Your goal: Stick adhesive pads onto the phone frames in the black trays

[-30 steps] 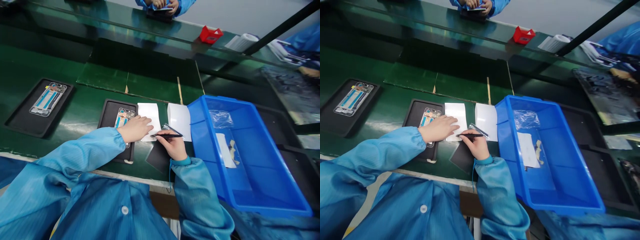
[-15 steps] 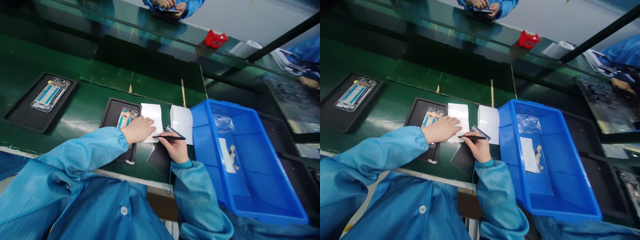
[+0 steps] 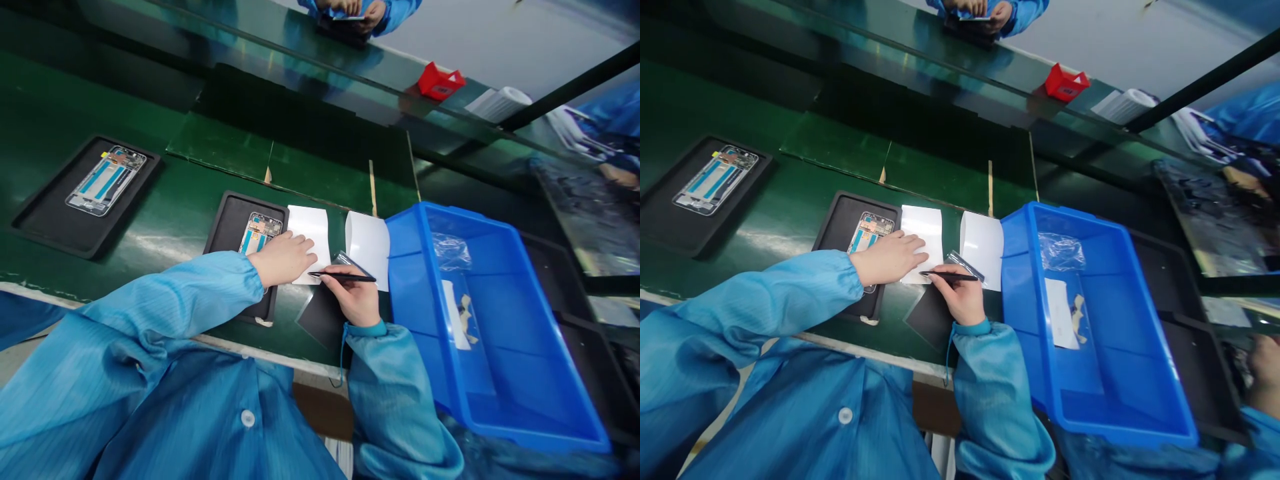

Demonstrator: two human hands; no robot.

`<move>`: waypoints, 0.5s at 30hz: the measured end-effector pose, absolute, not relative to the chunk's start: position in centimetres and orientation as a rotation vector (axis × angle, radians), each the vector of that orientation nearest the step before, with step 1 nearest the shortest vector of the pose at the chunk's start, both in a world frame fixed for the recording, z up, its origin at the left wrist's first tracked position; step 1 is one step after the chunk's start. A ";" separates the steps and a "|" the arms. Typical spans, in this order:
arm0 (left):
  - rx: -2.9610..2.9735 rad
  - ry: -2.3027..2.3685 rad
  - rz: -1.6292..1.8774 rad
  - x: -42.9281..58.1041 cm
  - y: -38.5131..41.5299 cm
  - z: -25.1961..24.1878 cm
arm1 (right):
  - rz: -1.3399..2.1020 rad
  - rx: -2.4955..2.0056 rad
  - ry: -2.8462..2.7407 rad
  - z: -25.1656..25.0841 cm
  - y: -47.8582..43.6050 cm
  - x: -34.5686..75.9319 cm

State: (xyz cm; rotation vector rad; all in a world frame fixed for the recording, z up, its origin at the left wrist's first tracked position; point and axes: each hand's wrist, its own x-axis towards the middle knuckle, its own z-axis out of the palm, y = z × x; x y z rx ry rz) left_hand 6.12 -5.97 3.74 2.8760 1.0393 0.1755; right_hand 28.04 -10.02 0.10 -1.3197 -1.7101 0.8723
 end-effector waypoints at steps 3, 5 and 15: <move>2.876 1.041 0.169 6.2 -6.0 3.8 | 0.866 -1.317 -1.714 0.0 -9.9 28.1; 2.872 1.039 0.174 6.2 -5.9 3.7 | 0.861 -1.328 -1.705 -0.1 -9.8 28.2; 2.788 1.019 0.308 5.8 -5.5 3.2 | 0.972 -1.271 -1.447 1.7 -10.1 28.1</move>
